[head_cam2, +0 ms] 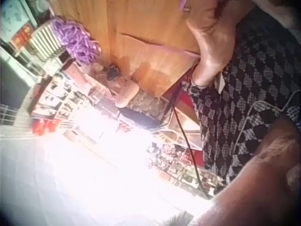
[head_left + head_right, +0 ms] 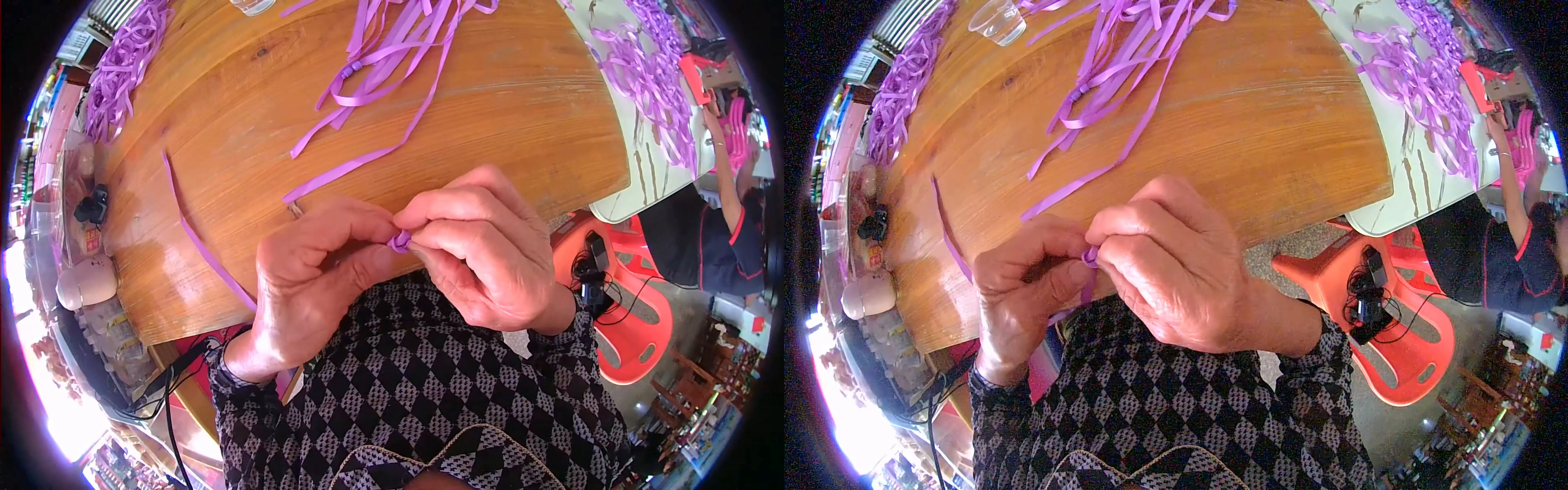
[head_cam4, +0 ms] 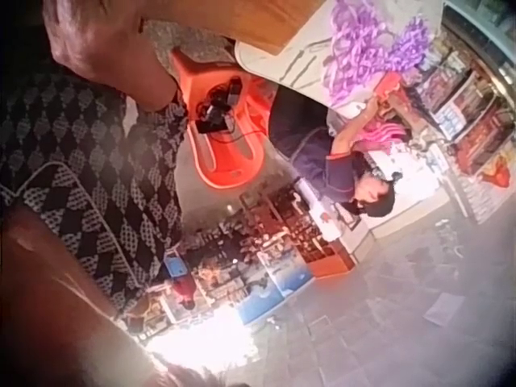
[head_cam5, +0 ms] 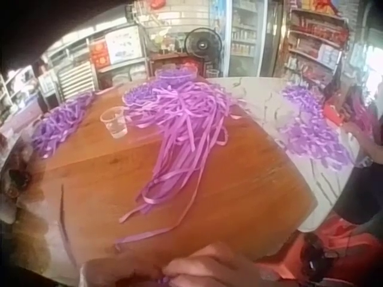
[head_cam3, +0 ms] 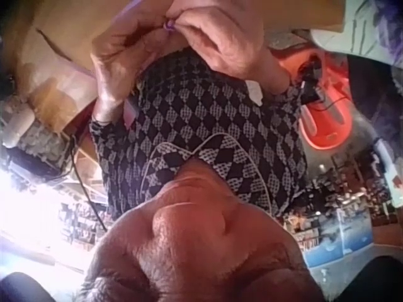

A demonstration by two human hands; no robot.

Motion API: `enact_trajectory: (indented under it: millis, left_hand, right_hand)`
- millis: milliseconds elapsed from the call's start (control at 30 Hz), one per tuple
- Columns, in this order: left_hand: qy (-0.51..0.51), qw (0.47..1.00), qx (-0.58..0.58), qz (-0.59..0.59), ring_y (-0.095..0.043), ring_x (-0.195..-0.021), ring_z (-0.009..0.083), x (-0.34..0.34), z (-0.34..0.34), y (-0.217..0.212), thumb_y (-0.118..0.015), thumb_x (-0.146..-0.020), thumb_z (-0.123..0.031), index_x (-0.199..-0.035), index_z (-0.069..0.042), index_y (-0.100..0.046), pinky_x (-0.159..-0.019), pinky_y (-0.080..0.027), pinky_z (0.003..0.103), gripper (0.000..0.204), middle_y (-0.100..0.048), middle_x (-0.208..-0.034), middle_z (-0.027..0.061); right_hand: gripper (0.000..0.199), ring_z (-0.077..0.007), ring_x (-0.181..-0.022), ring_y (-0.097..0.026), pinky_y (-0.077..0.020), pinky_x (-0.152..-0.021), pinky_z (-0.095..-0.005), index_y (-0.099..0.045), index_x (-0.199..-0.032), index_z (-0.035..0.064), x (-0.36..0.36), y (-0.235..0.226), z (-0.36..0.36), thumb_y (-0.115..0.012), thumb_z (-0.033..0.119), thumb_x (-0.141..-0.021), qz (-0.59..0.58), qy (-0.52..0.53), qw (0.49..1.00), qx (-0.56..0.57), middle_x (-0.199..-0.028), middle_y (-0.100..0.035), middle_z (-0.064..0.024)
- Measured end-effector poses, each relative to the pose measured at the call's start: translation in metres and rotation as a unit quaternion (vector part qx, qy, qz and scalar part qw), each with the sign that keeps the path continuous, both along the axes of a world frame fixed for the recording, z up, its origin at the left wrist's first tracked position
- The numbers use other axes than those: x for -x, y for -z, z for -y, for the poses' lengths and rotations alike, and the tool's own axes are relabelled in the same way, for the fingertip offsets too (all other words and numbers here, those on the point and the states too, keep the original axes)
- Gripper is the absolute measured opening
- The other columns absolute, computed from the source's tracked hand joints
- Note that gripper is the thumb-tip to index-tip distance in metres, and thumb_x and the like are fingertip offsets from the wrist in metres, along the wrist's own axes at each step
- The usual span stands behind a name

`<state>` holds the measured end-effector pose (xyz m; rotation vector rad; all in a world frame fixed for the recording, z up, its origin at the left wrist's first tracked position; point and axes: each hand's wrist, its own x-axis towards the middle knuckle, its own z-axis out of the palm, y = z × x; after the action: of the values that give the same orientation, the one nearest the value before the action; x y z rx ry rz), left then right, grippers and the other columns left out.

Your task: The person ties knots in purple ribbons by hand, pulling the ends to tighten them before setting the finished ribbons aside on the wooden table.

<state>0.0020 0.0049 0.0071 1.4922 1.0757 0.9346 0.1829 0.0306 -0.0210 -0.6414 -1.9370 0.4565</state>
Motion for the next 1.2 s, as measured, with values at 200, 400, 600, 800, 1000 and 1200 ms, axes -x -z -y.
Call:
enact_trajectory:
  millis: [200, 400, 600, 800, 1000, 1200]
  left_hand:
    - [-0.050, 0.954, 0.257, 0.148, -0.052, -0.060, 0.0029, -0.002, 0.005, -0.001, -0.059, -0.086, -0.008, -0.096, 0.002, -0.060, -0.051, -0.040, 0.016, 0.015, -0.062, -0.075, 0.0034]
    - [-0.077, 0.942, 0.309, 0.106, -0.048, -0.057, 0.0022, -0.002, 0.006, 0.000, -0.063, -0.083, -0.012, -0.092, 0.001, -0.063, -0.050, -0.037, 0.015, 0.016, -0.062, -0.072, 0.0009]
    - [-0.098, 0.932, 0.319, 0.138, -0.048, -0.058, 0.0031, -0.006, 0.010, 0.003, -0.065, -0.081, -0.010, -0.089, 0.002, -0.065, -0.052, -0.039, 0.017, 0.014, -0.062, -0.072, -0.0001]
    - [-0.101, 0.934, 0.277, 0.200, -0.050, -0.065, 0.0053, -0.007, 0.010, 0.008, -0.063, -0.082, -0.007, -0.090, 0.002, -0.064, -0.058, -0.041, 0.019, 0.012, -0.062, -0.078, 0.0016]
    - [-0.093, 0.953, 0.228, 0.175, -0.054, -0.067, 0.0086, -0.009, 0.010, 0.014, -0.063, -0.082, -0.005, -0.089, 0.003, -0.064, -0.062, -0.042, 0.019, 0.011, -0.061, -0.082, 0.0041]
    - [-0.088, 0.938, 0.268, 0.202, -0.053, -0.065, 0.0088, -0.010, 0.008, 0.008, -0.064, -0.081, -0.005, -0.089, 0.003, -0.065, -0.061, -0.044, 0.019, 0.012, -0.063, -0.082, 0.0046]
  right_hand:
    - [0.030, -0.0233, -0.068, -0.055, -0.0444, -0.055, -0.0286, -0.056, -0.083, 0.0005, -0.003, 0.003, 0.000, -0.069, -0.011, -0.058, 0.010, 0.010, 1.000, -0.016, -0.087, -0.062, -0.0107]
    - [0.027, -0.0234, -0.069, -0.056, -0.0450, -0.056, -0.0291, -0.056, -0.083, 0.0001, -0.004, 0.001, 0.003, -0.069, -0.009, -0.060, 0.006, 0.012, 1.000, 0.001, -0.087, -0.062, -0.0110]
    - [0.024, -0.0235, -0.069, -0.057, -0.0453, -0.058, -0.0291, -0.057, -0.083, -0.0003, -0.004, -0.002, 0.003, -0.068, -0.008, -0.064, -0.010, -0.027, 0.999, 0.033, -0.087, -0.062, -0.0113]
    - [0.022, -0.0232, -0.070, -0.056, -0.0453, -0.058, -0.0297, -0.057, -0.083, -0.0001, -0.005, -0.002, 0.004, -0.068, -0.007, -0.065, -0.011, -0.033, 0.998, 0.052, -0.087, -0.062, -0.0112]
    - [0.023, -0.0235, -0.070, -0.056, -0.0451, -0.059, -0.0303, -0.057, -0.083, 0.0003, -0.008, -0.003, 0.004, -0.067, -0.008, -0.065, -0.001, -0.034, 0.997, 0.067, -0.088, -0.062, -0.0112]
    - [0.022, -0.0235, -0.070, -0.056, -0.0450, -0.059, -0.0302, -0.057, -0.082, 0.0002, -0.010, -0.004, 0.004, -0.067, -0.009, -0.064, 0.005, -0.025, 0.997, 0.069, -0.088, -0.062, -0.0111]
